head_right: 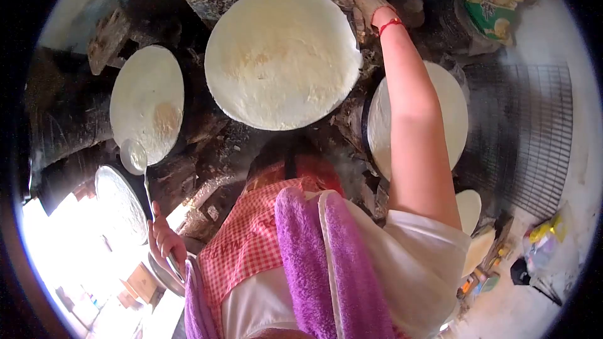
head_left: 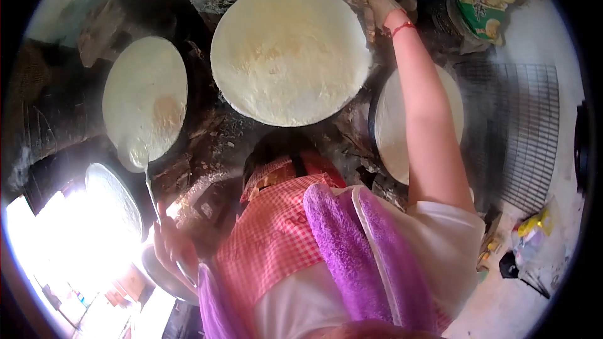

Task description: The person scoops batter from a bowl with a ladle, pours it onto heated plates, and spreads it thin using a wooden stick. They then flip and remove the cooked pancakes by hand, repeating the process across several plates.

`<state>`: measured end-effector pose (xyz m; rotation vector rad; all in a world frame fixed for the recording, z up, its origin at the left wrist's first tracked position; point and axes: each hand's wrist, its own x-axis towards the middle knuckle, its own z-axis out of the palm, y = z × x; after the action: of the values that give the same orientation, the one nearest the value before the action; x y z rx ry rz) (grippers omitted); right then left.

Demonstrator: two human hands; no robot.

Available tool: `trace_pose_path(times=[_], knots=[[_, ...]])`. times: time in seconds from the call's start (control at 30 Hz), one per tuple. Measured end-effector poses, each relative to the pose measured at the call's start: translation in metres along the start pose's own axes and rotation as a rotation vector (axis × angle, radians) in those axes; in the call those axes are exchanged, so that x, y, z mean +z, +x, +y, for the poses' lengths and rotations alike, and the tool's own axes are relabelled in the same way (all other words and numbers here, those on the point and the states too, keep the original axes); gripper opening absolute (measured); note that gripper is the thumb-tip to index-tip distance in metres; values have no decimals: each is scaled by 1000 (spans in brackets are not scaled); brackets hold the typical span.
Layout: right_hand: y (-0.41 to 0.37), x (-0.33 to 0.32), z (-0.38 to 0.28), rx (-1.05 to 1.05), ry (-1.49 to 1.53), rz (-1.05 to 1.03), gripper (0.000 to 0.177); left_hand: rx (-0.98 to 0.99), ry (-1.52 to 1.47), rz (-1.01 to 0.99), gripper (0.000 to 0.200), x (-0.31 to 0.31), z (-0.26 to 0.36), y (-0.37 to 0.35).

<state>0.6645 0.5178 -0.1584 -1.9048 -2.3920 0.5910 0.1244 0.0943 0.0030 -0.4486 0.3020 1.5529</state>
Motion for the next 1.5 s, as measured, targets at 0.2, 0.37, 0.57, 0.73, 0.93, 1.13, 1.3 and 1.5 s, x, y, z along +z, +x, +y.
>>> trace_pose_path(times=[0.2,0.37,0.57,0.73,0.93,1.13,1.3,1.5], knots=[[17,-30,-92,286,320,-111,57,88,-30,22,44,3,-12,-14],[-11,-63,-119,329,332,45,55,99,-70,-17,44,-10,-7,-38],[-133,-122,-226,158,804,291,38,-53,-68,-77,42,-47,22,-69],[-274,-133,-293,-46,1006,583,32,-194,17,-63,40,-89,61,-93],[-466,-116,-160,252,600,665,27,-364,158,-9,38,-130,85,-104],[-737,-85,-67,922,1120,897,63,-625,219,3,38,-141,35,-124],[-962,-65,1,1022,567,974,54,-798,170,-1,41,-161,-41,-151],[-1103,-137,3,1597,189,956,44,-851,133,51,50,-189,-148,-194]])
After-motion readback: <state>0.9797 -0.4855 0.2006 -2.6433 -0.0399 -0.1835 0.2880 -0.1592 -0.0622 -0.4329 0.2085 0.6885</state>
